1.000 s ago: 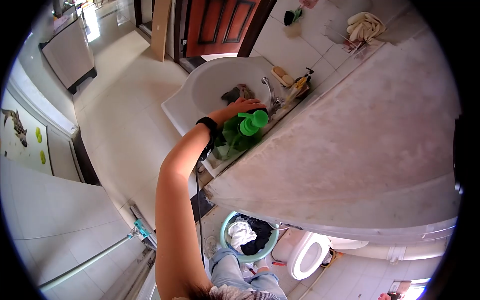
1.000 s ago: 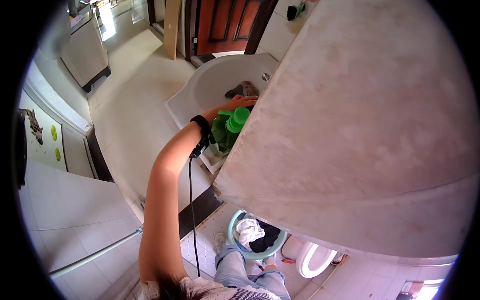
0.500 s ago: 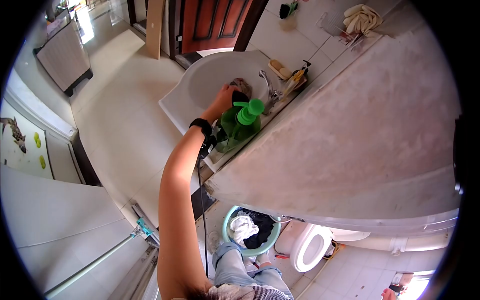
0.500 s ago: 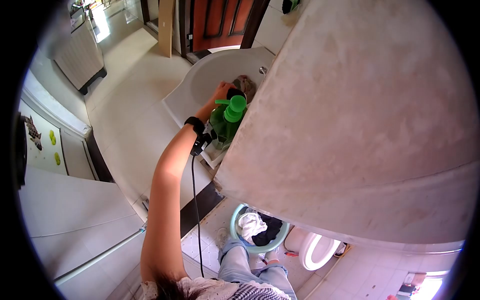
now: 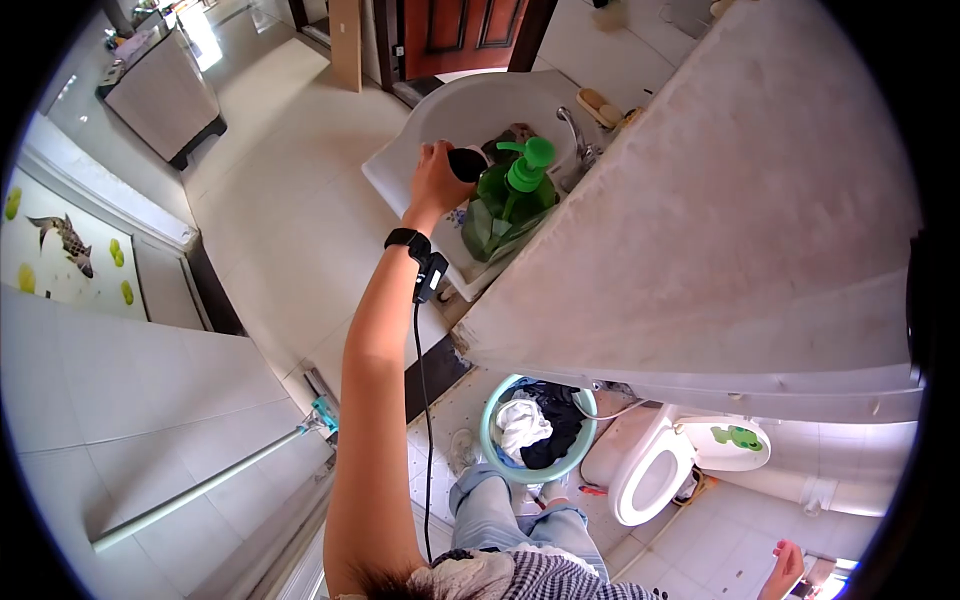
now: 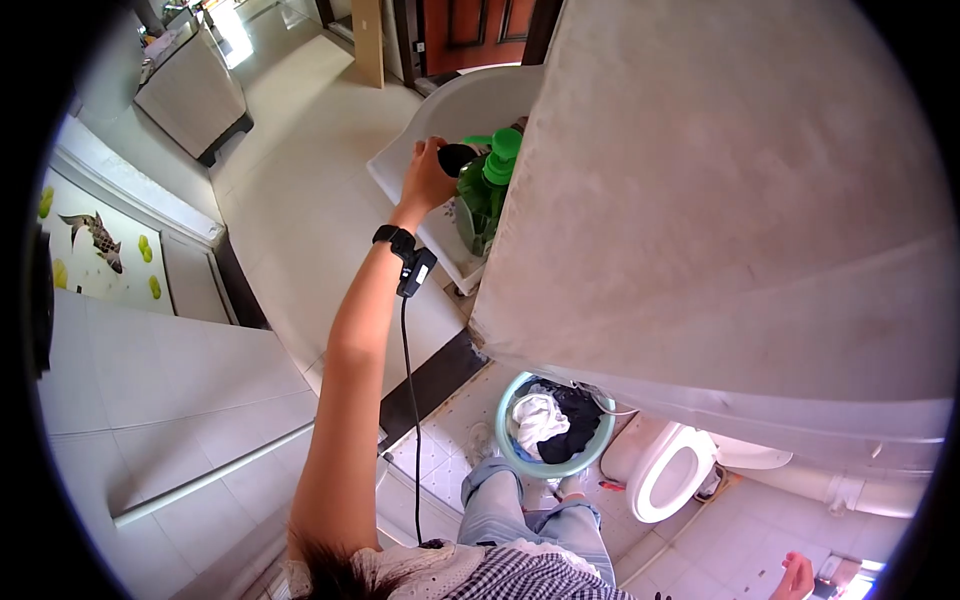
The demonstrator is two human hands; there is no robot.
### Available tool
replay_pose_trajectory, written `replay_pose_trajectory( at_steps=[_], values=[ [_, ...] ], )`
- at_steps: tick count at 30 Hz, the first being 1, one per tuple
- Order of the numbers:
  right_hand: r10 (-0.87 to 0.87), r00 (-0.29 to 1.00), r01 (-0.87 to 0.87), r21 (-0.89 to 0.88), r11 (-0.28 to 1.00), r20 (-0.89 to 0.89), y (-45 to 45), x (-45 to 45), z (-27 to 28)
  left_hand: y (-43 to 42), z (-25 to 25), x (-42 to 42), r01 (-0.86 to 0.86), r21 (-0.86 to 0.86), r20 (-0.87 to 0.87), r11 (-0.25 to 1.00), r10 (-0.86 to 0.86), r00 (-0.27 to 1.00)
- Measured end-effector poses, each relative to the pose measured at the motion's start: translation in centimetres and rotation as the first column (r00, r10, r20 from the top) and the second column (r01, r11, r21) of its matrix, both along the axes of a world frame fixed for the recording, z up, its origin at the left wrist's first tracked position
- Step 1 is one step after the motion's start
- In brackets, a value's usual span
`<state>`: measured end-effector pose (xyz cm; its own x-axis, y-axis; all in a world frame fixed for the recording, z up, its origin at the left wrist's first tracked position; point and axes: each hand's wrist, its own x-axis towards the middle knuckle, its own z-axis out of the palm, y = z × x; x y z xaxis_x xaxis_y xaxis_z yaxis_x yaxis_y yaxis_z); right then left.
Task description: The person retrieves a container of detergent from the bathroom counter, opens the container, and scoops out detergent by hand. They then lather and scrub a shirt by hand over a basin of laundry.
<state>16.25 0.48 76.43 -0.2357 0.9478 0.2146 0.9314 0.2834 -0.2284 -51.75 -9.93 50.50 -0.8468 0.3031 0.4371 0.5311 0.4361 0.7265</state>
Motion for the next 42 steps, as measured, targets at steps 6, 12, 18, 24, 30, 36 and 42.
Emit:
replay_pose_trajectory(
  at_steps=[6, 12, 18, 24, 30, 36, 42],
  values=[
    [-0.033, 0.998, 0.028, -0.086, 0.996, -0.054, 1.0, -0.3, -0.8, -2.1, 0.1, 1.7, -0.122, -0.076, 0.120, 0.990, 0.130, 0.984],
    [0.112, 0.961, -0.161, -0.180, 0.970, -0.253, 5.8, 4.8, -4.5, -6.0, 0.6, 4.3, -0.188, -0.117, -0.052, 0.975, 0.183, 0.982],
    [0.228, 0.927, -0.308, -0.255, 0.917, -0.299, 13.0, 2.0, -7.2, -7.8, 1.6, 5.3, -0.232, -0.351, -0.014, 0.907, 0.243, 0.970],
    [0.298, 0.910, -0.388, -0.336, 0.858, -0.289, 20.2, -5.6, -7.2, -7.9, 3.5, 8.1, -0.202, -0.570, 0.047, 0.796, 0.277, 0.960],
    [0.489, 0.798, -0.602, -0.515, 0.610, -0.352, 26.7, -14.3, -12.2, -6.2, 4.6, 18.3, 0.004, -0.596, 0.065, 0.803, 0.044, 0.997],
    [0.635, 0.319, -0.906, -0.424, -0.015, -0.704, 17.4, -13.3, -21.1, -0.9, 4.7, 41.1, 0.347, -0.491, 0.349, 0.800, -0.184, 0.919],
    [0.673, 0.310, -0.791, -0.575, -0.208, -0.671, 16.5, -9.9, -25.3, 7.7, 1.3, 50.0, 0.678, -0.085, 0.588, 0.730, -0.513, 0.625]
  ],
)
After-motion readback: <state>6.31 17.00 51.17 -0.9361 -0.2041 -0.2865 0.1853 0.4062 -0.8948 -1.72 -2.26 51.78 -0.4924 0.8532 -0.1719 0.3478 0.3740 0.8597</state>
